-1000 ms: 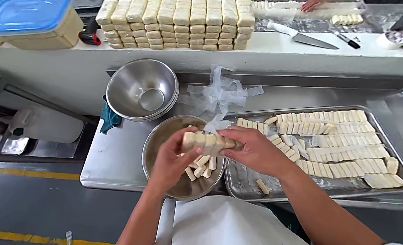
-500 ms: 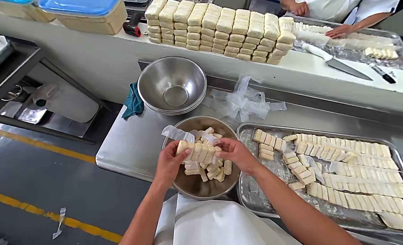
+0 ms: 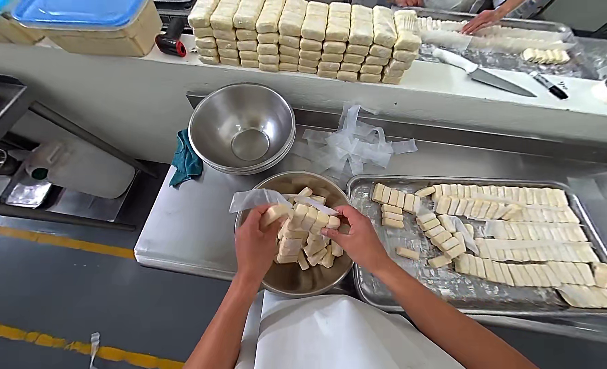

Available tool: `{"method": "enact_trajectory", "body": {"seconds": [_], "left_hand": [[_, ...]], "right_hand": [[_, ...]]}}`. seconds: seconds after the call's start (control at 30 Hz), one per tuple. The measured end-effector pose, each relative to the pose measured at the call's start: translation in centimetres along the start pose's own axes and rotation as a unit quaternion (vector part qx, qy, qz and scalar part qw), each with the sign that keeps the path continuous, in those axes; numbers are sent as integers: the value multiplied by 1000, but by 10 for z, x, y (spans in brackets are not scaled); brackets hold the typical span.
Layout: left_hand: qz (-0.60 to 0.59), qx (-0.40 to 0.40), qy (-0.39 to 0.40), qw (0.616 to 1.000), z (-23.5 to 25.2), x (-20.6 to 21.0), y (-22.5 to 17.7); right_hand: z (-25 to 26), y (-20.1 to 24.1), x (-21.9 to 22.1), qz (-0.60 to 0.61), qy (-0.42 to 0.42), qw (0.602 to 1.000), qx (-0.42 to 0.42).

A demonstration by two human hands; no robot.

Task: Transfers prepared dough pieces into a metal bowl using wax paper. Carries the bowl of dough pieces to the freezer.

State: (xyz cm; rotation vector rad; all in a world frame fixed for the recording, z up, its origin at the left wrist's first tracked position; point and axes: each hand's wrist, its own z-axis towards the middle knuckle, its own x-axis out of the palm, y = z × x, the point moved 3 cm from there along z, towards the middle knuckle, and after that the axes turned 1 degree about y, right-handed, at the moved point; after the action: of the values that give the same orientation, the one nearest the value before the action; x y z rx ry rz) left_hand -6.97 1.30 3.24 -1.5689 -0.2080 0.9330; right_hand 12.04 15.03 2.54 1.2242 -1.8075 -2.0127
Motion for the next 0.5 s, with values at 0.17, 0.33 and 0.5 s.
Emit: {"method": "enact_trajectory", "body": {"seconds": [0.17,0.33,0.5], "left_hand": [[-6,-23,6,1000,14,-24,15],[-64,-56,105,991,9,7,28],[-129,-26,69,989,6,9,7]], "right_hand": [[-1,-26,-31,50,-10,998,42],[-8,-31,-32,116,50,990,63],[5,-8,-22,-122,103,987,9]]}}
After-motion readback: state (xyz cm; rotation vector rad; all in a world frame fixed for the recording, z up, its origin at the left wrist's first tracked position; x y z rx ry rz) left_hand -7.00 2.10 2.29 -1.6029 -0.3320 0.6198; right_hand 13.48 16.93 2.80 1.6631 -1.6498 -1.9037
